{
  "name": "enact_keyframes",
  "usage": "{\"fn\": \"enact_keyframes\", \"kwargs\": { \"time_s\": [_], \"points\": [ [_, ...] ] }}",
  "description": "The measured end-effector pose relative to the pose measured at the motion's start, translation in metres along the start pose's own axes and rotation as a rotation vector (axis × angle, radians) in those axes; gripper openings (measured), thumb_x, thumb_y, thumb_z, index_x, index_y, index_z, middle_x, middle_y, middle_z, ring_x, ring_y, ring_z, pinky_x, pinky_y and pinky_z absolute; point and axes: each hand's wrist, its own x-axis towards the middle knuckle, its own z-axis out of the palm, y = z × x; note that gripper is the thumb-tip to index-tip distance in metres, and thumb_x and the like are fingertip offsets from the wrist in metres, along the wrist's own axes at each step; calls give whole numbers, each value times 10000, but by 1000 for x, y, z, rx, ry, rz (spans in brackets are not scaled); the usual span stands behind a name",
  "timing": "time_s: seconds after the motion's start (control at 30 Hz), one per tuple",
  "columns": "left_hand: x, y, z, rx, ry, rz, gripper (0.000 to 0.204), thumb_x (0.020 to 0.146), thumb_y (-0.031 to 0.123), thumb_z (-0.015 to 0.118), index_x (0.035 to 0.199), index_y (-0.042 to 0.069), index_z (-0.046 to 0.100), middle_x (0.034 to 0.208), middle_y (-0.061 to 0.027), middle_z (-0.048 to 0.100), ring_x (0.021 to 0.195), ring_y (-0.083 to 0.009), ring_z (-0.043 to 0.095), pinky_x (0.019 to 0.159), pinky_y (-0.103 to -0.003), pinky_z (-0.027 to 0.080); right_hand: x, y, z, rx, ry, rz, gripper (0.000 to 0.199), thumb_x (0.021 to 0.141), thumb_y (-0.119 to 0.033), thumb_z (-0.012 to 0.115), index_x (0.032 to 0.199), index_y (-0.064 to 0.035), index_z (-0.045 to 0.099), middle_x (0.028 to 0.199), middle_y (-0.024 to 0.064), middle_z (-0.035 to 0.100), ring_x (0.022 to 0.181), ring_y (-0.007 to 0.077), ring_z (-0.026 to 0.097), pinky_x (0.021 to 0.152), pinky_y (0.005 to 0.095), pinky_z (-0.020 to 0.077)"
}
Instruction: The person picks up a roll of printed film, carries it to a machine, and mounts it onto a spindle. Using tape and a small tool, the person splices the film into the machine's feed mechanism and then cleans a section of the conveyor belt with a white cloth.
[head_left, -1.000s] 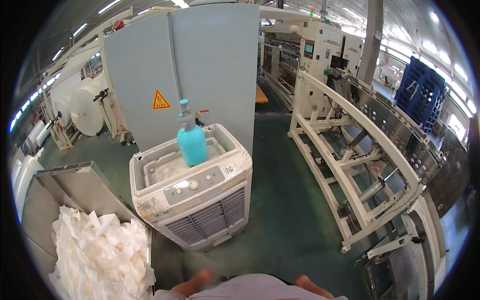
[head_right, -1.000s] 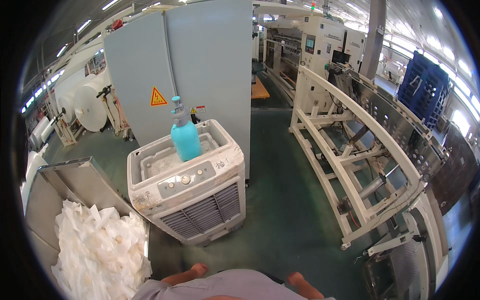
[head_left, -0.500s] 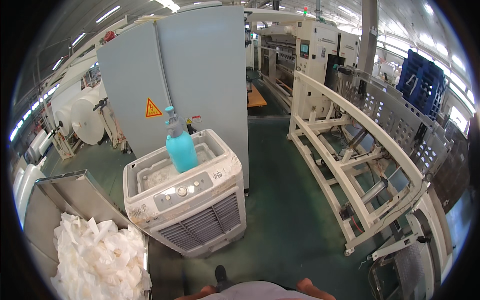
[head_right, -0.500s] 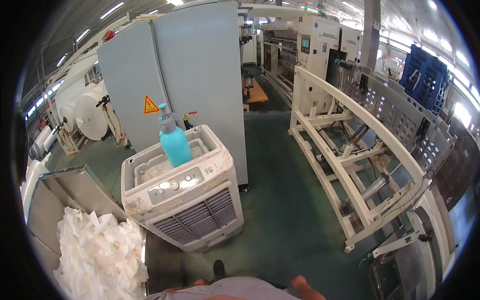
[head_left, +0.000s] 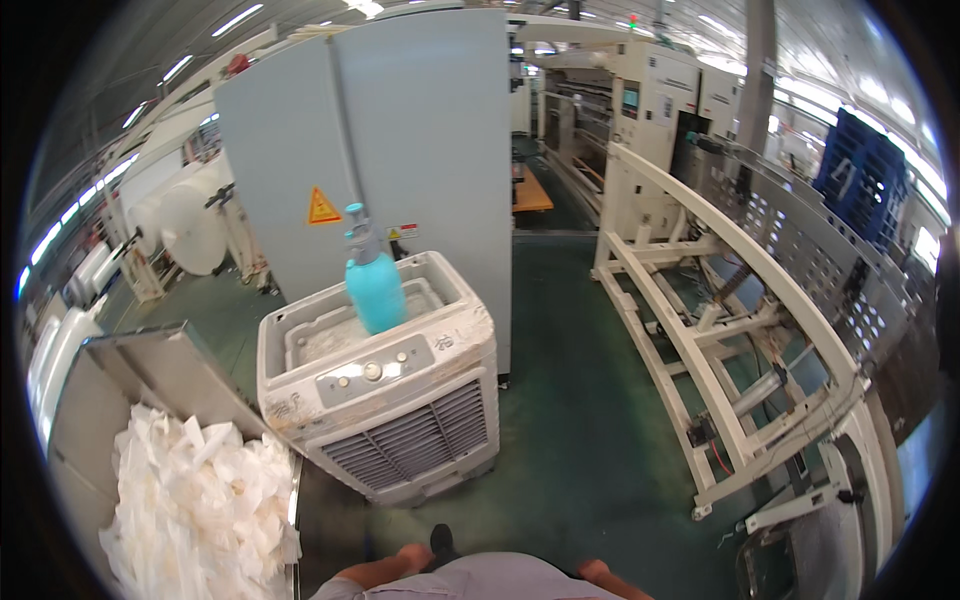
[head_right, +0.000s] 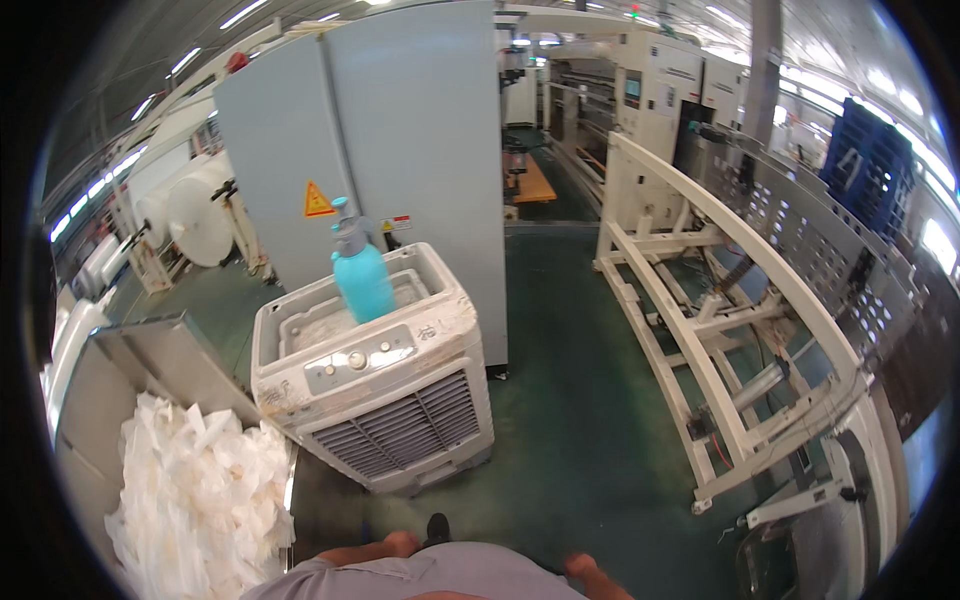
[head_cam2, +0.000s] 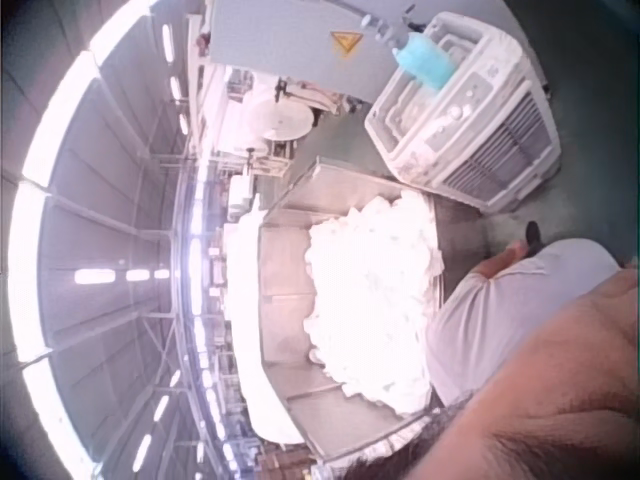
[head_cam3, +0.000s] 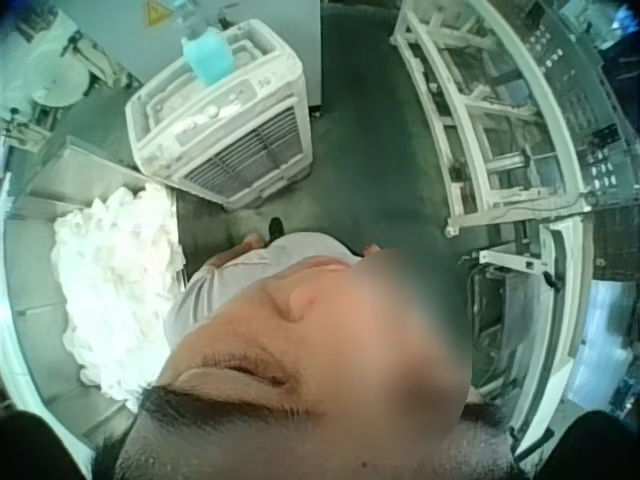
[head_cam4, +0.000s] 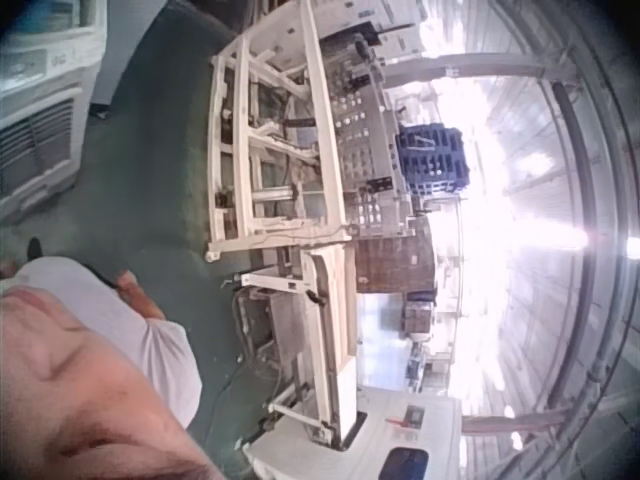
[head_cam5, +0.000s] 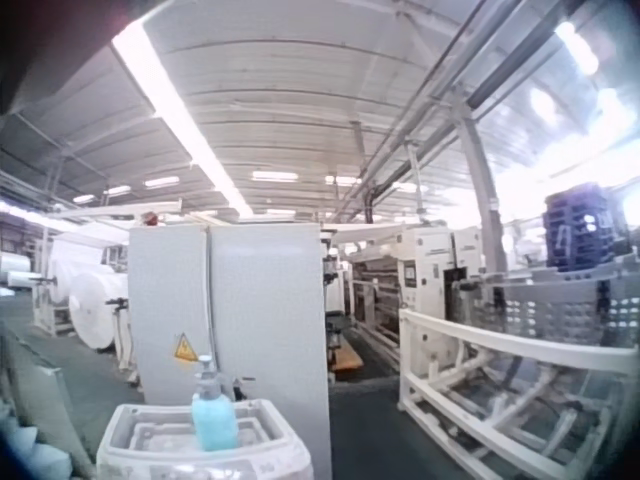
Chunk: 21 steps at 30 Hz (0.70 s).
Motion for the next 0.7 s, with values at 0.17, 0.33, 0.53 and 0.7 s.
{"fn": "enact_keyframes", "kwargs": {
  "time_s": [0.17,0.33,0.53,0.7],
  "points": [
    [-3,24,6,-263,107,-199,365,928,420,666,1101,133,811,1125,-192,781,1104,-395,731,942,-501,576,1,24,6,-313,-4,-197,353,904,-394,650,1102,-157,820,1134,120,801,1099,311,760,912,459,618],
    [-3,28,20,-277,105,-254,366,953,411,638,1102,123,808,1141,-198,778,1089,-410,736,953,-519,573,5,22,-34,-336,-52,-185,342,925,-384,636,1090,-149,821,1148,120,799,1099,304,758,896,453,611],
    [-3,24,25,-241,75,-261,400,987,419,576,1105,111,801,1168,-211,770,1098,-419,733,964,-525,573,6,21,-54,-376,-63,-189,333,950,-373,620,1076,-140,821,1165,119,796,1099,296,754,877,447,603],
    [-7,29,23,-255,50,-293,428,988,442,566,1105,103,800,1174,-215,767,1110,-417,733,966,-518,576,0,34,-47,-421,-62,-223,330,970,-363,606,1065,-132,822,1179,119,794,1099,289,752,861,442,597]
  ]
}}
